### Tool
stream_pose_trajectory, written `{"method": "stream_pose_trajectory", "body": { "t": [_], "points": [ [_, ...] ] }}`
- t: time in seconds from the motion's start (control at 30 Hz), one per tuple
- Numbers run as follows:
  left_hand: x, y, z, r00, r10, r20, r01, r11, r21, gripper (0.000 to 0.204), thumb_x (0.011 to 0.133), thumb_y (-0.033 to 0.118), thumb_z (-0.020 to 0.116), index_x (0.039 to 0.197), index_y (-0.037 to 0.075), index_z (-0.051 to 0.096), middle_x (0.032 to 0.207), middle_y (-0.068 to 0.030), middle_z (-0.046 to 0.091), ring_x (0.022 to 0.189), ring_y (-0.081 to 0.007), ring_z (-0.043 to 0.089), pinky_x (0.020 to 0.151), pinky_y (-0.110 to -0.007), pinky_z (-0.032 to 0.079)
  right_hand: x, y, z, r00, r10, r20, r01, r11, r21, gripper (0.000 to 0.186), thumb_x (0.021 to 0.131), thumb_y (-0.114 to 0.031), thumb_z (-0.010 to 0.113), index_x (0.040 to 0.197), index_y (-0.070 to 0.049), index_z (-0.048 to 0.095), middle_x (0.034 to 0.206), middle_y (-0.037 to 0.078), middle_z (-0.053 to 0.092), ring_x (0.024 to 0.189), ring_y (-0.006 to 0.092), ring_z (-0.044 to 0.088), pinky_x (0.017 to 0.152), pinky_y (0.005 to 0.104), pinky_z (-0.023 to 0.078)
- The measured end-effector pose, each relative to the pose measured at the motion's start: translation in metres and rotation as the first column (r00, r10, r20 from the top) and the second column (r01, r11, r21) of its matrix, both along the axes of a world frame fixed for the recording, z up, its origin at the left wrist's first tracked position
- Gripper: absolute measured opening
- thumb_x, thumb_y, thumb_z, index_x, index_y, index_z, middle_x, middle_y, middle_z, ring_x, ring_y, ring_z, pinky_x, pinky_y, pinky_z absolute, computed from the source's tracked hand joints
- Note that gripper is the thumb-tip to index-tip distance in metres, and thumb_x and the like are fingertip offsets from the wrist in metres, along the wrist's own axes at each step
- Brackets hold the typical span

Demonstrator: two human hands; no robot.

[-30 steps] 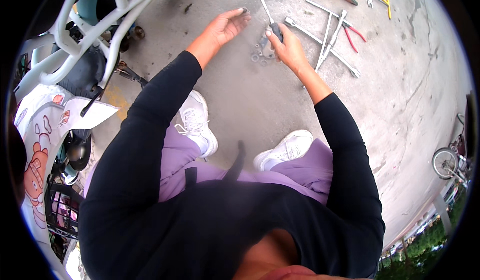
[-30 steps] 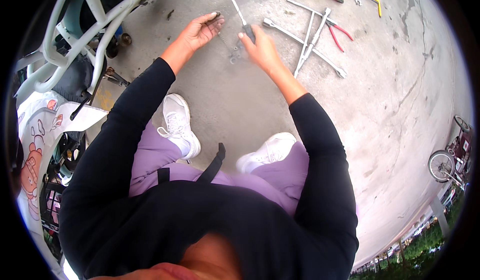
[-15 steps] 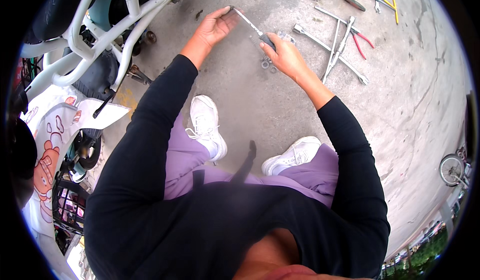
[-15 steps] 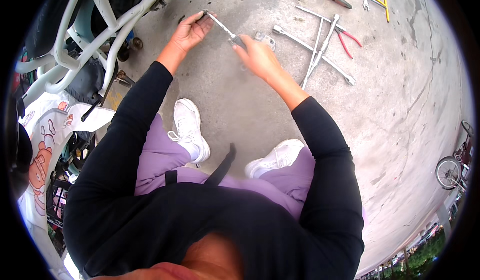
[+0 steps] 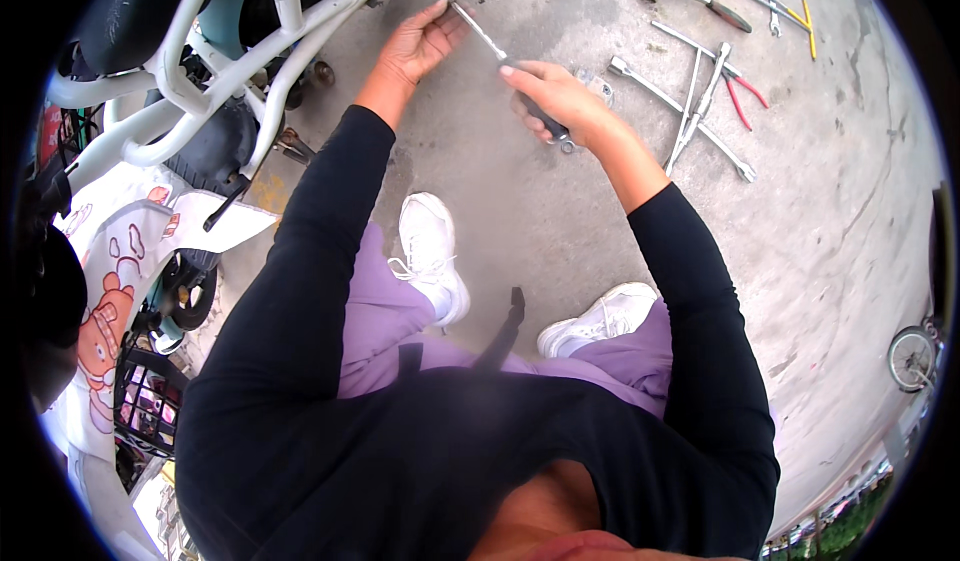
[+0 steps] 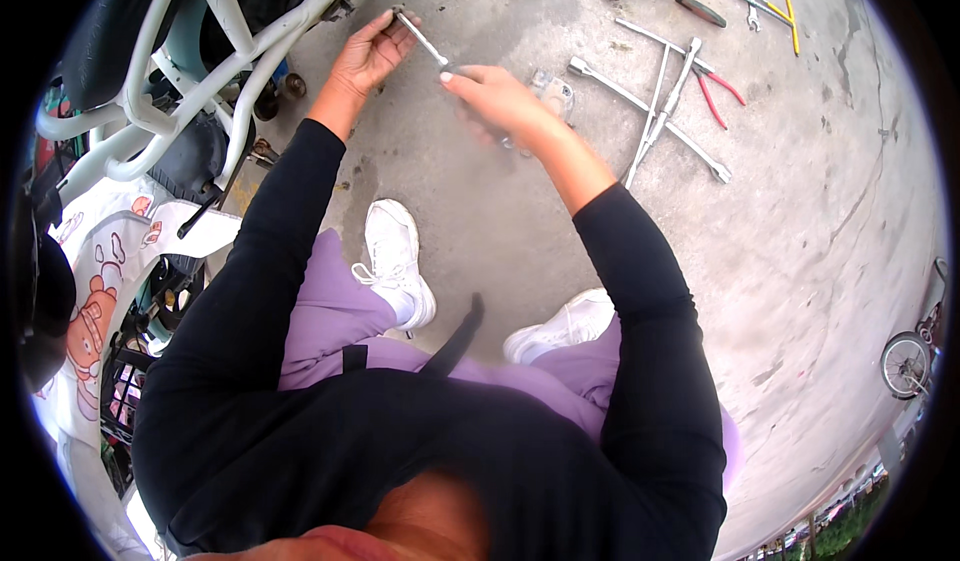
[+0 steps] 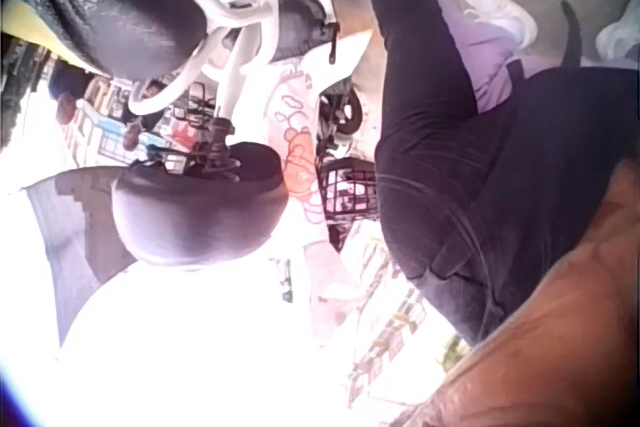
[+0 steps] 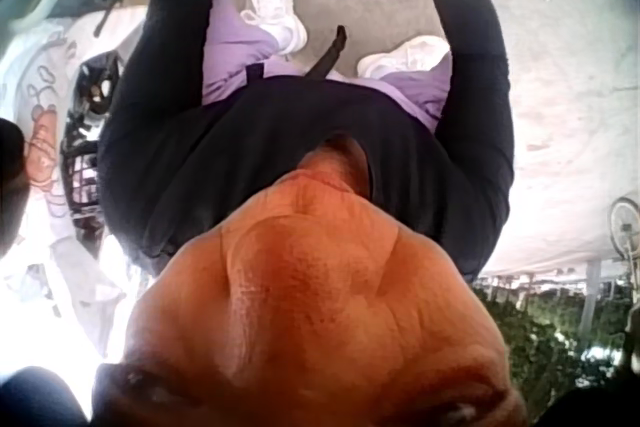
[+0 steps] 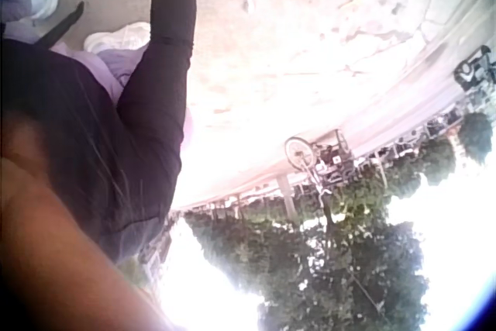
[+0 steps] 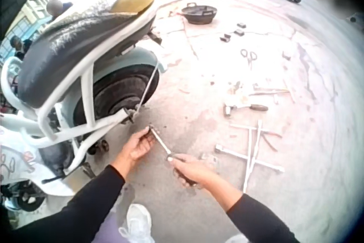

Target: The person sits on the ground and uses a screwdriver to tighten screws on a bicycle frame. They then use a wrench to adjust a bolt on the bicycle seat post and handle a small metal plate near the rear wheel.

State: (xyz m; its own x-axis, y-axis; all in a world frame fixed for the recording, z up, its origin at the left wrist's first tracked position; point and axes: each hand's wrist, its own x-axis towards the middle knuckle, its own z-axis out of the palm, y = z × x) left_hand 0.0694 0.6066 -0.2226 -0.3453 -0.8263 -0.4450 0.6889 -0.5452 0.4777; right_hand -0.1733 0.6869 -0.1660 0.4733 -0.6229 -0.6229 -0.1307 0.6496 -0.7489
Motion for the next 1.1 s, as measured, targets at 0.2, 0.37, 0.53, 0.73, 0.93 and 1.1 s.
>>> {"method": "stream_pose_trajectory", "body": {
  "t": [0.2,0.37,0.53,0.73,0.93,1.1],
  "points": [
    [-0.007,-0.004,0.012,0.925,0.261,-0.275,-0.252,0.965,0.070,0.016,0.087,0.010,0.058,0.099,-0.001,0.057,0.097,-0.0143,0.063,0.098,-0.0286,0.058,0.088,-0.043,0.047,0.032,-0.003,-0.004,0.972,-0.174,-0.158,0.054,0.821,-0.569,0.037,0.087,-0.034,0.057,0.085,0.003,0.056,0.059,0.010,0.054,0.051,0.0172,0.053,0.047,0.0331,0.042],
    [-0.003,-0.012,0.010,0.867,0.331,-0.373,-0.336,0.940,0.052,0.018,0.090,0.013,0.053,0.100,-0.002,0.057,0.097,-0.0121,0.061,0.094,-0.0247,0.054,0.083,-0.039,0.044,0.040,-0.012,0.012,0.980,-0.151,-0.132,0.064,0.860,-0.506,0.033,0.087,-0.031,0.058,0.082,0.002,0.056,0.053,0.007,0.052,0.045,0.0173,0.052,0.044,0.0326,0.042],
    [-0.012,-0.013,0.012,0.847,0.393,-0.358,-0.394,0.916,0.072,0.019,0.090,0.015,0.053,0.100,0.000,0.057,0.094,-0.0107,0.059,0.092,-0.0235,0.053,0.081,-0.038,0.044,0.041,-0.017,0.022,0.978,-0.126,-0.164,0.037,0.886,-0.463,0.032,0.087,-0.031,0.057,0.083,0.001,0.057,0.053,0.007,0.052,0.044,0.0176,0.053,0.042,0.0336,0.043],
    [-0.011,-0.016,0.006,0.823,0.381,-0.421,-0.392,0.918,0.066,0.017,0.092,0.017,0.052,0.098,0.002,0.055,0.094,-0.0098,0.061,0.090,-0.0237,0.057,0.080,-0.039,0.048,0.044,-0.023,0.005,0.939,-0.218,-0.268,-0.055,0.671,-0.739,0.034,0.086,-0.032,0.057,0.088,0.002,0.058,0.063,0.017,0.059,0.059,0.0325,0.060,0.056,0.0402,0.047],
    [-0.028,-0.009,0.018,0.854,0.477,-0.210,-0.464,0.879,0.108,0.018,0.091,0.020,0.054,0.095,0.003,0.057,0.088,-0.0081,0.061,0.081,-0.0215,0.056,0.077,-0.035,0.047,0.045,-0.030,0.014,0.935,-0.164,-0.315,-0.088,0.751,-0.654,0.032,0.085,-0.032,0.058,0.089,0.000,0.059,0.071,0.021,0.062,0.070,0.0388,0.060,0.064,0.0447,0.048],
    [-0.035,0.030,0.052,0.535,0.254,0.806,0.037,0.946,-0.323,0.023,0.089,0.022,0.057,0.074,0.006,0.055,0.077,-0.0030,0.059,0.062,-0.0169,0.053,0.057,-0.028,0.044,0.038,-0.039,0.003,0.874,-0.248,-0.417,-0.214,0.574,-0.790,0.029,0.084,-0.031,0.059,0.088,-0.002,0.058,0.074,0.020,0.062,0.074,0.0401,0.060,0.065,0.0473,0.048]
  ]
}}
